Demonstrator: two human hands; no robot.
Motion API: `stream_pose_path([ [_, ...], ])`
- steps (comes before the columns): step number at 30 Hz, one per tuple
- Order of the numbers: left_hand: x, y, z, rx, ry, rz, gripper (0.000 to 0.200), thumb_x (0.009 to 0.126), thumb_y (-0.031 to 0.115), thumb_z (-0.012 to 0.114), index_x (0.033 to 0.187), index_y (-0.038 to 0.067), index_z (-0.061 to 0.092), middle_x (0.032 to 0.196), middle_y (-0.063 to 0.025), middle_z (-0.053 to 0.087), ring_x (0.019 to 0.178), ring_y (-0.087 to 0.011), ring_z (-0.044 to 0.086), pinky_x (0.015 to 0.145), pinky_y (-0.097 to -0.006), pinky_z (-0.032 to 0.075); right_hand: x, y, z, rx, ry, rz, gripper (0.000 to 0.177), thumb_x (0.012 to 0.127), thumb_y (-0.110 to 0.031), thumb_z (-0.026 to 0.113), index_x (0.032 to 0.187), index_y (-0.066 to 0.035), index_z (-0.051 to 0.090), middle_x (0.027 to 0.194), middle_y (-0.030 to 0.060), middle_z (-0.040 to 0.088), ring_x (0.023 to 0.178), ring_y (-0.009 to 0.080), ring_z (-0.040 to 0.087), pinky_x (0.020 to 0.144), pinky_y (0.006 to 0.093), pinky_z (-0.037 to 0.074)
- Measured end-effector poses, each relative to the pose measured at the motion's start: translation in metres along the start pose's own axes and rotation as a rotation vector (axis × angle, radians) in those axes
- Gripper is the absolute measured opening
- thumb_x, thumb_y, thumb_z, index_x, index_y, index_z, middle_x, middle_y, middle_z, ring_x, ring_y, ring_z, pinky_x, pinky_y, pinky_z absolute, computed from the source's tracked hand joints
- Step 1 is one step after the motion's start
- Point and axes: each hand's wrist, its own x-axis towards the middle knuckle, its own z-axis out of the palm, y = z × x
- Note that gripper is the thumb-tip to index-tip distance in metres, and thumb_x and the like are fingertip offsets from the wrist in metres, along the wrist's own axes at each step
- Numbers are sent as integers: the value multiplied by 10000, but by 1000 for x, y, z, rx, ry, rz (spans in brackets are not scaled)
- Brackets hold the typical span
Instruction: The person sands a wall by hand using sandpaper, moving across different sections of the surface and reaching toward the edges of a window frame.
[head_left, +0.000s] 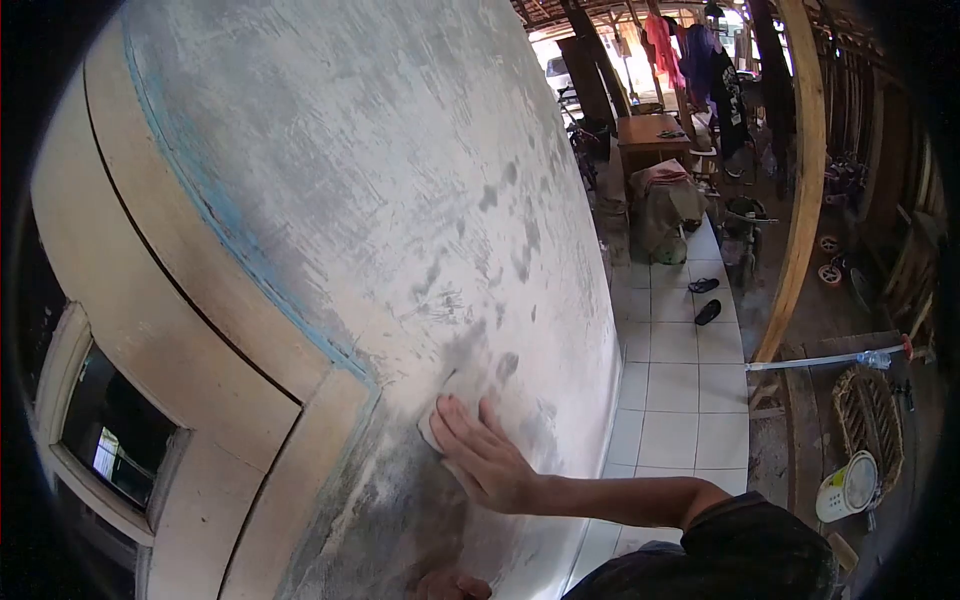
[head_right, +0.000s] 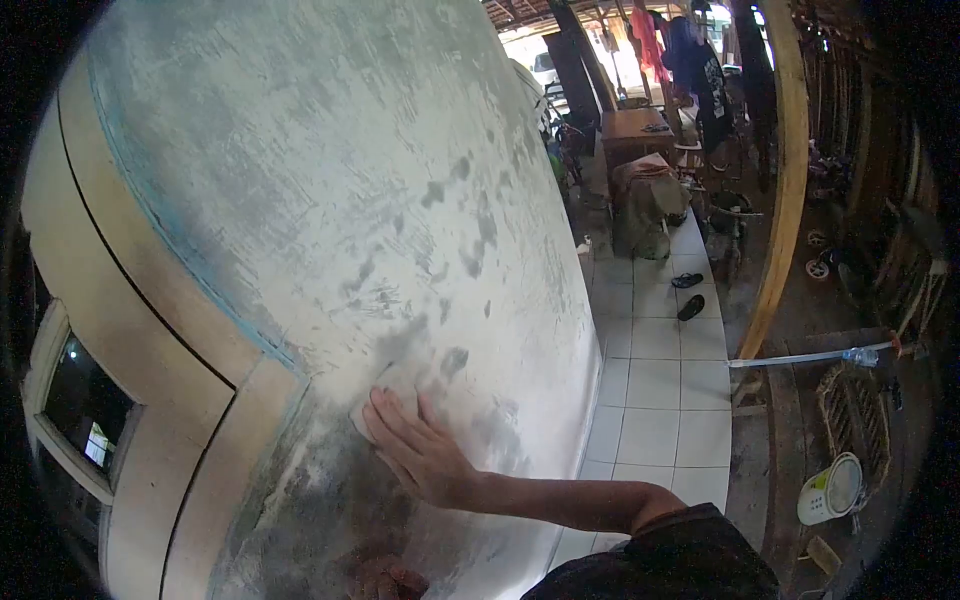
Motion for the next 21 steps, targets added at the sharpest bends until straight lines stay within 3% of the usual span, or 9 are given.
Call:
stream_pose_path([
  [1, -1, -1, 2, 32, 74, 85, 150, 798, 92, 598, 661, 34, 584, 526, -107, 587, 445, -199, 566, 445, -343, 493, -7, 1, 1, -5, -24, -43, 555, 993, -117, 479, 1497, 7, 283, 1567, 220, 248, 1466, 351, 221, 1152, 601, 131],
  [4, 60, 20, -3, 6, -610, -434, 183, 836, 101, 581, 667, 29, 588, 541, -105, 596, 445, -210, 570, 455, -352, 508, 15, 10, -14, -103, -68, -19, 557, 993, -133, 488, 1494, 6, 289, 1565, 208, 261, 1465, 349, 226, 1151, 604, 142],
  [7, 18, 23, -17, 7, -334, -319, 223, 853, 102, 572, 640, 38, 580, 551, -95, 596, 451, -220, 576, 491, -356, 527, 35, 5, -13, -58, 73, -2, 554, 994, -146, 493, 1492, -3, 298, 1561, 199, 271, 1466, 331, 233, 1152, 611, 139],
  [10, 55, 22, -14, 41, -659, -393, 262, 866, 113, 566, 613, 50, 573, 561, -89, 598, 458, -227, 581, 500, -349, 524, 15, -2, -2, 0, 46, 10, 543, 1007, -175, 481, 1490, -7, 299, 1570, 168, 266, 1457, 308, 260, 1159, 611, 145],
  [13, 37, 25, -23, 35, -585, -419, 290, 865, 112, 567, 581, 56, 564, 567, -95, 605, 463, -222, 584, 494, -344, 515, -12, 4, 8, -27, 37, -140, 545, 1006, -162, 479, 1495, -9, 294, 1572, 163, 267, 1458, 311, 257, 1158, 610, 145],
  [16, 36, 21, -18, 28, -526, -344, 287, 857, 108, 576, 577, 55, 546, 563, -96, 603, 456, -219, 578, 489, -343, 506, 8, 13, -2, -97, 44, -84, 523, 1007, -163, 472, 1485, -12, 323, 1546, 188, 307, 1455, 313, 265, 1164, 584, 136],
  [19, 72, 21, 0, 31, -652, -413, 297, 846, 107, 584, 560, 57, 524, 545, -101, 591, 440, -216, 569, 477, -346, 505, 43, 6, -8, -113, 153, -30, 515, 1007, -164, 476, 1478, -11, 337, 1543, 172, 319, 1445, 314, 282, 1166, 580, 142],
  [21, 65, 20, -2, 43, -571, -381, 304, 841, 100, 580, 549, 54, 508, 536, -105, 583, 435, -214, 566, 464, -344, 504, 36, 0, -6, -54, 111, -25, 518, 1006, -167, 478, 1479, -10, 335, 1548, 162, 317, 1443, 315, 289, 1166, 580, 140],
])
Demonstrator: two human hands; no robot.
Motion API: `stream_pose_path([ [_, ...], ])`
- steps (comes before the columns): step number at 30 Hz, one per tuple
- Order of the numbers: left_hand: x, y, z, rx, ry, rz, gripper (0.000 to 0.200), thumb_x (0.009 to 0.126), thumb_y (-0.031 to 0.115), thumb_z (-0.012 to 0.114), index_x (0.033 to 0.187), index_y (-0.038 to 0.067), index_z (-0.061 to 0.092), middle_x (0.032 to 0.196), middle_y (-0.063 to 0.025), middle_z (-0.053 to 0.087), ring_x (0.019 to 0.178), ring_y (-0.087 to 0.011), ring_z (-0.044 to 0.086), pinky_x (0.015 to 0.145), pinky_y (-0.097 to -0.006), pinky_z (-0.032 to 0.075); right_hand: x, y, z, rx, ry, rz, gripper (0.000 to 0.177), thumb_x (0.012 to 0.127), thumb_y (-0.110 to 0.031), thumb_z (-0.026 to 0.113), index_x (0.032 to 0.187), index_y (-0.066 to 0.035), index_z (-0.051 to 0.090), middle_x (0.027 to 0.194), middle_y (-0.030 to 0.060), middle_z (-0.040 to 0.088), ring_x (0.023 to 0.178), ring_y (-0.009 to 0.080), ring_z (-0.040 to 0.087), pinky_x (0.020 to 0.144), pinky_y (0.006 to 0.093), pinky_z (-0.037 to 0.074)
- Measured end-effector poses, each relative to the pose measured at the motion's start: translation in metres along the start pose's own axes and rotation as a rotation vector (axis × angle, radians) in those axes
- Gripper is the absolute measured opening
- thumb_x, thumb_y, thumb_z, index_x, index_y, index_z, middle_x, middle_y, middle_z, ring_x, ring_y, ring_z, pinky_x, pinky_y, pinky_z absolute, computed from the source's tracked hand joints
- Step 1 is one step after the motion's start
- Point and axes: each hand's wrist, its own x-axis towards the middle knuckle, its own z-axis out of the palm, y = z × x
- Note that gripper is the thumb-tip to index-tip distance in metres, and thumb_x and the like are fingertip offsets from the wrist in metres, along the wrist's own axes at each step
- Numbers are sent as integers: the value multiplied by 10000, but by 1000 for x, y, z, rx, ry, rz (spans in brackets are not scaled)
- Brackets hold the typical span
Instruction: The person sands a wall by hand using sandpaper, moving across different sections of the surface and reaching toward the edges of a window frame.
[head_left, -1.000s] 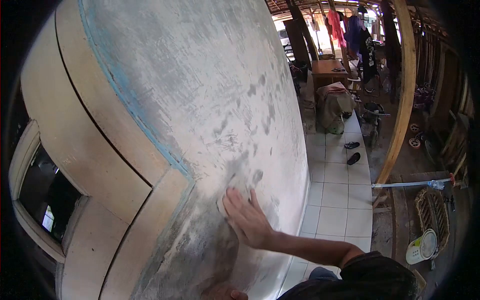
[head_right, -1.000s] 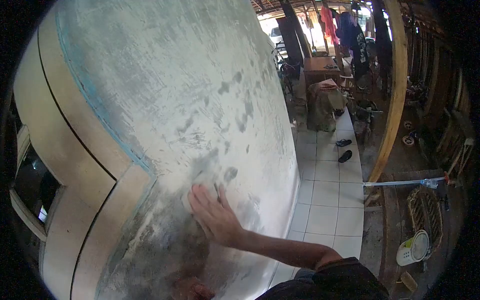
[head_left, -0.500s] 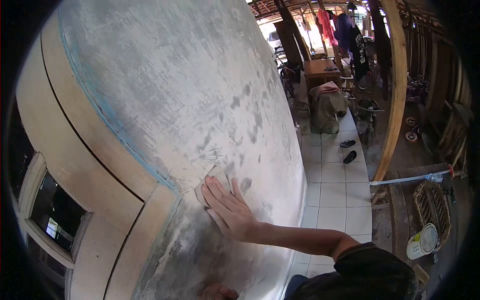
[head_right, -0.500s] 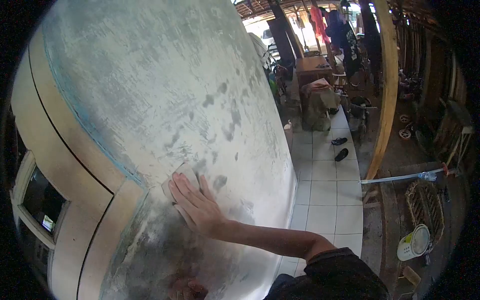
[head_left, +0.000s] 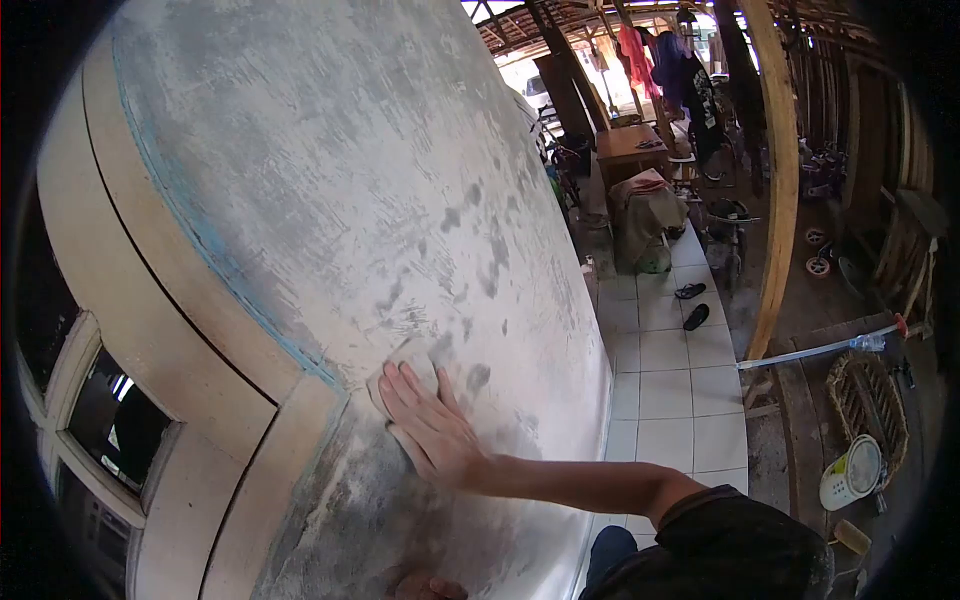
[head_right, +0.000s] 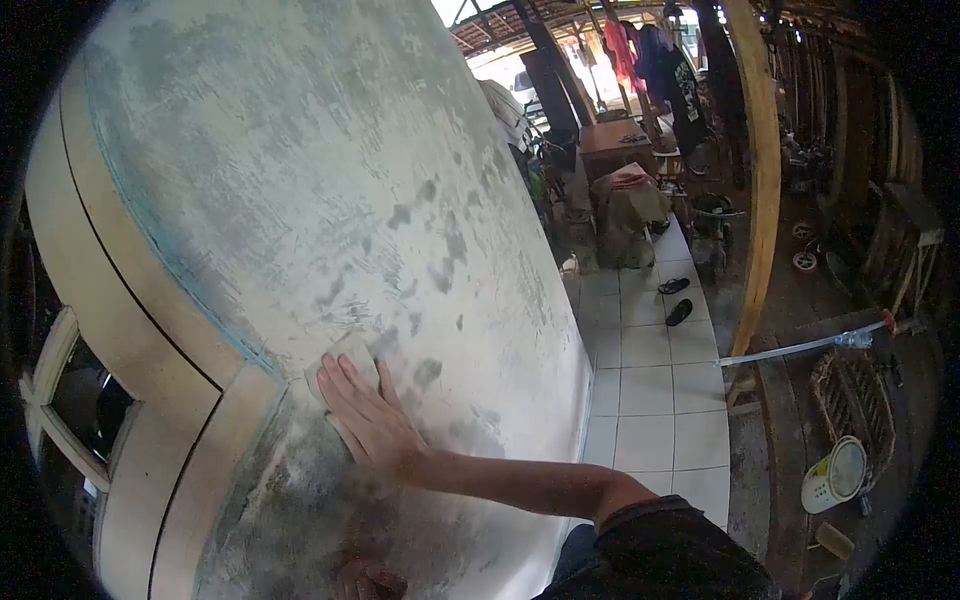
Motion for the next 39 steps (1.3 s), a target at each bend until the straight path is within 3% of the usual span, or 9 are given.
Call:
stream_pose_path([
  [4, -28, -14, 10, -64, 202, 122, 321, 844, 91, 576, 539, 40, 491, 511, -108, 565, 417, -208, 555, 443, -338, 501, -56, 9, 13, 28, -81, -203, 534, 1007, -174, 468, 1493, -32, 297, 1573, 150, 261, 1466, 302, 225, 1175, 605, 111],
  [10, -7, -6, 6, -18, 89, 54, 336, 863, 86, 586, 543, 30, 497, 487, -100, 545, 387, -209, 529, 441, -332, 504, -5, 2, 2, 25, -14, -7, 552, 994, -186, 493, 1494, -50, 300, 1582, 137, 245, 1474, 287, 209, 1176, 611, 109],
  [13, -8, -11, 14, -33, 165, 107, 328, 862, 77, 592, 547, 35, 509, 496, -98, 549, 399, -211, 536, 443, -336, 501, -25, -4, 3, 87, -72, -54, 556, 969, -124, 533, 1477, -8, 339, 1531, 163, 352, 1437, 313, 309, 1165, 607, 132],
  [16, -20, -3, -3, 36, -48, -59, 326, 858, 78, 600, 547, 38, 510, 517, -99, 560, 415, -209, 543, 444, -342, 494, -44, 19, 10, -32, -10, -286, 553, 974, -104, 513, 1484, -4, 325, 1533, 185, 340, 1436, 328, 309, 1159, 607, 137],
  [22, -11, -11, 13, -24, 148, 115, 313, 848, 71, 573, 546, 31, 503, 555, -106, 580, 434, -206, 550, 448, -331, 489, -3, 5, 5, 85, 120, 58, 527, 952, -102, 569, 1440, 3, 398, 1521, 177, 363, 1422, 318, 342, 1151, 602, 163],
  [25, -23, -5, 4, 26, 32, -22, 321, 839, 58, 566, 529, 38, 484, 534, -104, 567, 412, -203, 532, 452, -328, 488, -38, 12, 13, 57, -33, -118, 551, 972, -97, 524, 1486, -33, 336, 1573, 163, 268, 1457, 305, 264, 1157, 599, 168],
  [28, -36, -13, 12, -7, 173, 42, 345, 831, 60, 576, 506, 48, 463, 499, -101, 543, 385, -206, 503, 448, -319, 469, -44, 32, 9, -4, -47, -218, 548, 977, -106, 524, 1488, -41, 338, 1571, 159, 274, 1451, 311, 276, 1157, 593, 173],
  [34, -12, -7, 19, -19, 209, 64, 378, 812, 69, 606, 486, 62, 415, 455, -83, 506, 360, -178, 466, 390, -289, 387, -19, 11, 3, 110, -33, 34, 524, 974, -171, 559, 1458, -67, 388, 1565, 131, 299, 1445, 306, 289, 1165, 608, 154],
  [39, -27, -27, 33, -51, 412, 270, 298, 791, 58, 609, 551, 54, 431, 439, -72, 491, 351, -181, 458, 385, -327, 407, -41, 31, 11, 30, -54, -168, 465, 981, -158, 539, 1420, -34, 444, 1525, 176, 357, 1442, 351, 287, 1153, 590, 170],
])
